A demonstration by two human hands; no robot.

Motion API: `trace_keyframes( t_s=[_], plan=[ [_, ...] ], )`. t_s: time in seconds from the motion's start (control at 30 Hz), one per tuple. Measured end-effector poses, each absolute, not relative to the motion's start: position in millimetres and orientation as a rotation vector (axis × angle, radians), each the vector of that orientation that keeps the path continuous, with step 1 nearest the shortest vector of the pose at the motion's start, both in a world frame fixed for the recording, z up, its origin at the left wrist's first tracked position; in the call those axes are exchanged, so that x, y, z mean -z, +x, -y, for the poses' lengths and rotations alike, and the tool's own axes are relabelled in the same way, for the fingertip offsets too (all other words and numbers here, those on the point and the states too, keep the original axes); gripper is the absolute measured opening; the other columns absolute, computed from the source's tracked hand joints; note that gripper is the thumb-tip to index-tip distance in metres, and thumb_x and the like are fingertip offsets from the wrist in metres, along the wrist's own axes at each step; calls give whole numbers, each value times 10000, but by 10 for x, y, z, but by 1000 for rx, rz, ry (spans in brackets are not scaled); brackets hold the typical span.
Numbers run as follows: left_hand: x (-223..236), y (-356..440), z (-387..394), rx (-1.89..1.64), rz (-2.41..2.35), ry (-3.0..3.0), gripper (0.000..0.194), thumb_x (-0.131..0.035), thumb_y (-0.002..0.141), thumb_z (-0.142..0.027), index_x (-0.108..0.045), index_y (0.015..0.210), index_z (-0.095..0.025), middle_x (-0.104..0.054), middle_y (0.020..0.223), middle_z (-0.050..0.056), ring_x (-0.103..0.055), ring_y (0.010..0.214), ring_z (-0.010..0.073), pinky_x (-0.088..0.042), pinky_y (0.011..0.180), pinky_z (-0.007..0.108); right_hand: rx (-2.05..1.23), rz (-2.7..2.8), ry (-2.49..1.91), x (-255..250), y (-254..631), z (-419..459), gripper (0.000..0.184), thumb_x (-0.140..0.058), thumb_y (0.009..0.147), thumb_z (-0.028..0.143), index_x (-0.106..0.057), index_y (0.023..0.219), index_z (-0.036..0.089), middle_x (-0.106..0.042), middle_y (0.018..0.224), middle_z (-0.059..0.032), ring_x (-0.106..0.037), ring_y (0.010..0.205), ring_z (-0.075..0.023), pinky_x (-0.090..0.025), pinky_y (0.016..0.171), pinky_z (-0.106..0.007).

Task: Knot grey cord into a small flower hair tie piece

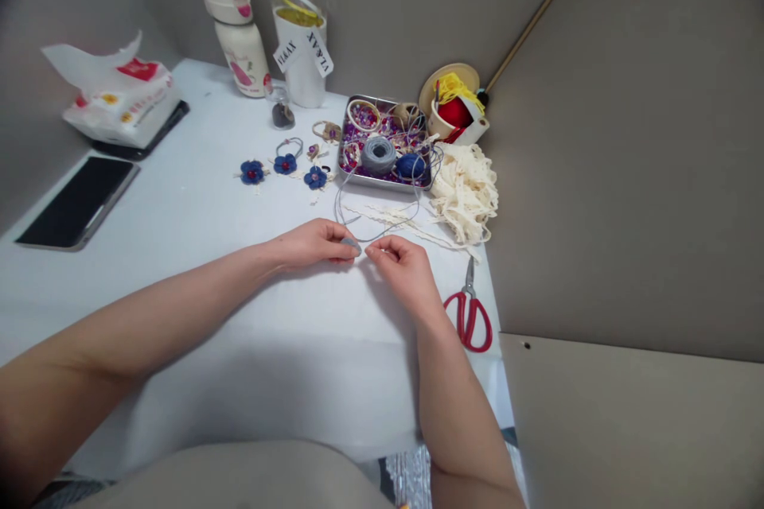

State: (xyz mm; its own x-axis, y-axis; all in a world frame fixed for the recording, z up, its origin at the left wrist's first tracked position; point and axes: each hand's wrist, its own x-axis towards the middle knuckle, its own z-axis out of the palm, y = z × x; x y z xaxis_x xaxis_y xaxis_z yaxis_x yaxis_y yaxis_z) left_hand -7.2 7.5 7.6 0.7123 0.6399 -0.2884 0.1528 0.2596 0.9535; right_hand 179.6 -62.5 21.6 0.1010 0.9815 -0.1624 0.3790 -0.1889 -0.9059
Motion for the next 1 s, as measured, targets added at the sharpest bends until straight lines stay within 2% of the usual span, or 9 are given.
trace_keyframes(
  t_s=[0.1, 0.2, 0.27, 0.37, 0.47, 0.53, 0.77, 1.0],
  plan=[
    [-60, -62, -73, -413, -756, 1373, 238, -689, 733, -299, -666, 892, -123, -523, 599, -20, -481, 553, 83, -374, 549, 225, -1100, 1374, -1688, -230, 1779, 621, 273, -661, 744, 435, -687, 789, 166, -510, 598, 30, -360, 541, -99, -270, 517, -244],
    [-45, -49, -60, -490, -763, 1474, 346, -703, 717, -238, -615, 1042, -159, -399, 544, -80, -398, 506, 66, -311, 506, 204, -1145, 1380, -1687, -218, 1753, 618, 283, -668, 733, 445, -684, 764, 164, -511, 597, 30, -357, 540, -98, -270, 520, -246],
    [-44, -41, -52, -527, -766, 1524, 337, -712, 708, -219, -601, 1023, -169, -377, 543, -90, -375, 499, 59, -289, 500, 198, -1152, 1374, -1685, -195, 1737, 615, 281, -667, 734, 444, -674, 742, 164, -502, 591, 31, -355, 538, -97, -262, 516, -245],
    [-64, -28, -53, -535, -777, 1453, 287, -732, 697, -229, -605, 942, -152, -481, 588, -63, -444, 533, 64, -344, 530, 200, -1114, 1327, -1694, -163, 1723, 607, 277, -660, 738, 444, -660, 723, 167, -472, 563, 40, -342, 522, -94, -246, 502, -243],
    [-95, -22, -76, -539, -751, 1205, 231, -696, 757, -280, -630, 913, -123, -618, 727, 21, -563, 645, 93, -441, 634, 230, -1076, 1222, -1693, -149, 1723, 591, 281, -666, 721, 450, -656, 720, 169, -460, 543, 45, -333, 502, -93, -249, 491, -244],
    [-111, -25, -95, -532, -725, 1042, 202, -655, 801, -282, -652, 904, -108, -653, 791, 64, -604, 711, 105, -469, 697, 240, -1069, 1170, -1673, -148, 1728, 581, 280, -669, 711, 450, -657, 728, 171, -469, 548, 44, -338, 498, -94, -254, 489, -244],
    [-88, -33, -108, -465, -728, 964, 123, -659, 772, -158, -695, 874, -101, -670, 745, 61, -584, 653, 81, -464, 671, 214, -1106, 1127, -1645, -129, 1728, 571, 259, -674, 711, 435, -654, 734, 178, -457, 538, 50, -330, 492, -93, -237, 485, -242],
    [-59, -25, -96, -522, -854, 1206, 162, -632, 779, -224, -702, 868, -110, -623, 666, 34, -548, 611, 96, -424, 605, 223, -1108, 1170, -1651, -119, 1737, 578, 282, -676, 711, 457, -661, 739, 177, -455, 536, 53, -320, 492, -90, -239, 489, -242]
  ],
)
